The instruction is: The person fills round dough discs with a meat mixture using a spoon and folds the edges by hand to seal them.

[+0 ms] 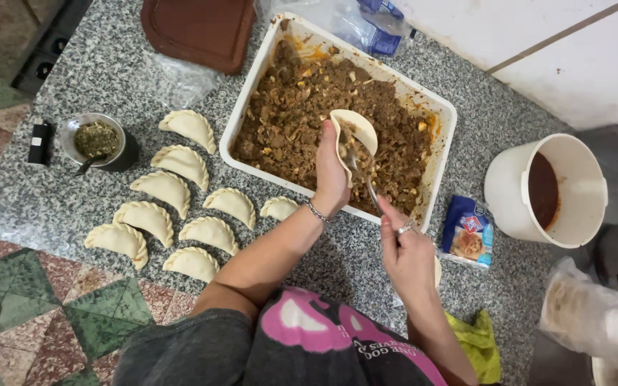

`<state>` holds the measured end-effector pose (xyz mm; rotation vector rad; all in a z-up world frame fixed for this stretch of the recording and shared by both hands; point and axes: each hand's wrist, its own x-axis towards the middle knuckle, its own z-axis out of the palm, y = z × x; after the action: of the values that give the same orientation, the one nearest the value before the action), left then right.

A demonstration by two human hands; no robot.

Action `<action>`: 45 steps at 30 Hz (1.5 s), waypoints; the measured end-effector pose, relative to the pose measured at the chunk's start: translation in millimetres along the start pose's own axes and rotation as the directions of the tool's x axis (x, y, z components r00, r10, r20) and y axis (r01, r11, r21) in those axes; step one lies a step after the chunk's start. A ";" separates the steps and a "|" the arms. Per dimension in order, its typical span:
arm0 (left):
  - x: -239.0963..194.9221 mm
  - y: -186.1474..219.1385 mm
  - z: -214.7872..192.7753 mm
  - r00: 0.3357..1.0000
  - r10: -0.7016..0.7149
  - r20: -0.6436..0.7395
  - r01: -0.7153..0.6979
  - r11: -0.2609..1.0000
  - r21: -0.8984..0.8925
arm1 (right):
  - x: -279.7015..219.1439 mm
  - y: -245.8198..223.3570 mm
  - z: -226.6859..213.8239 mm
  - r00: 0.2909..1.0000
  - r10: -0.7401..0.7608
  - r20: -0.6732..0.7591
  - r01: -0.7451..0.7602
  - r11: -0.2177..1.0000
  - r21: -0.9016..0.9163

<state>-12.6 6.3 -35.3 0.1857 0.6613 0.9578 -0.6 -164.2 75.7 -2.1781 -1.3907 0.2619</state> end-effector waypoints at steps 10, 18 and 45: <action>0.5 3.8 -0.4 0.997 -0.054 0.052 0.057 0.996 -0.063 | 11.9 19.1 -5.6 0.847 0.440 0.298 -0.480 0.392 0.785; -22.8 35.0 10.4 0.964 -0.205 0.168 0.233 0.959 -0.163 | 6.8 43.7 -28.9 0.901 0.381 0.208 -0.378 0.452 0.808; -21.6 47.8 40.2 0.952 -0.222 0.211 0.261 0.948 -0.183 | -56.9 100.2 1.8 0.968 -0.201 -0.153 0.101 0.863 -0.495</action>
<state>-30.4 21.9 26.4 0.0065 0.3943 0.7543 51.3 -246.3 13.8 -2.3772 -1.6290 -0.4028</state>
